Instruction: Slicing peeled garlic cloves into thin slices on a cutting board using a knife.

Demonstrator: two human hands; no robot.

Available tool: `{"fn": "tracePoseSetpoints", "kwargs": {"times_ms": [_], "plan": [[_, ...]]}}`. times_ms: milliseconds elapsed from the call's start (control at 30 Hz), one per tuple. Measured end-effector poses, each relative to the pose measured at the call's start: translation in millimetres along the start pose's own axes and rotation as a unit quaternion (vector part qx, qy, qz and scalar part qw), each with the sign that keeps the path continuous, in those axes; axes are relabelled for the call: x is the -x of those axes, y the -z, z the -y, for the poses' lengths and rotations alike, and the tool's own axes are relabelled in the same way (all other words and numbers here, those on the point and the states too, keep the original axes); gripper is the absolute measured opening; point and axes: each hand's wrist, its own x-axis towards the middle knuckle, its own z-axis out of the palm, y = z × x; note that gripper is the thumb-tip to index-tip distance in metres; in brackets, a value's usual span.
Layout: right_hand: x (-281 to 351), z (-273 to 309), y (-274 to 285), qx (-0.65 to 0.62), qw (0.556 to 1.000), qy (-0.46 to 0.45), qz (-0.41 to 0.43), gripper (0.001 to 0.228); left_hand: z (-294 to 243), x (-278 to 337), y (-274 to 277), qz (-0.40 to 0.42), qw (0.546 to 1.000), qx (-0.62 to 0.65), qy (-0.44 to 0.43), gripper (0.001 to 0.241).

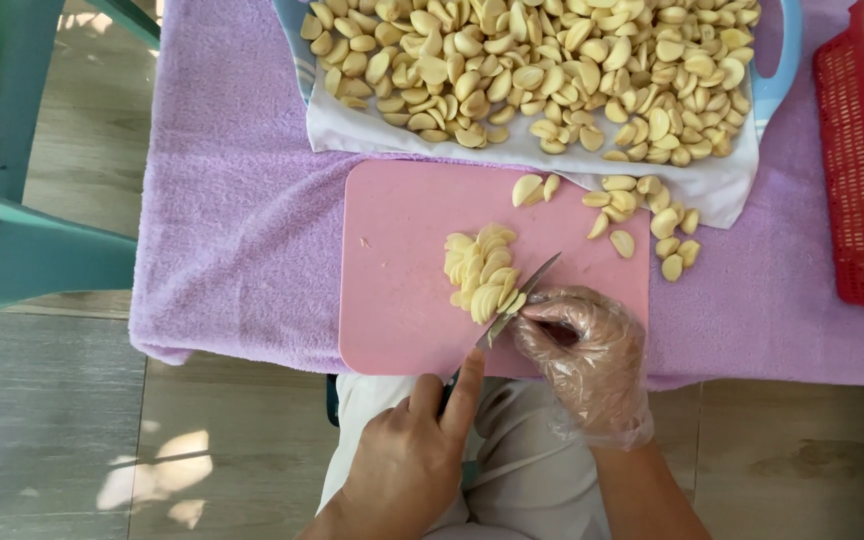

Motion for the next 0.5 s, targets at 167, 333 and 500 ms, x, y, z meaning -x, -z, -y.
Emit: {"fn": "tracePoseSetpoints", "kwargs": {"times_ms": [167, 333, 500], "plan": [[-1.9, 5.0, 3.2, -0.004, 1.0, 0.007, 0.011, 0.011, 5.9, 6.9, 5.8, 0.008, 1.0, 0.013, -0.005, 0.077], [-2.6, 8.2, 2.2, -0.012, 1.0, 0.022, 0.008, 0.015, 3.9, 0.2, -3.6, 0.0, 1.0, 0.031, 0.005, 0.087], [-4.6, 15.8, 3.3, -0.009, 0.999, 0.036, -0.009, 0.018, 0.0, 6.4, 2.6, -0.001, 0.999, 0.01, 0.032, 0.079]]}}
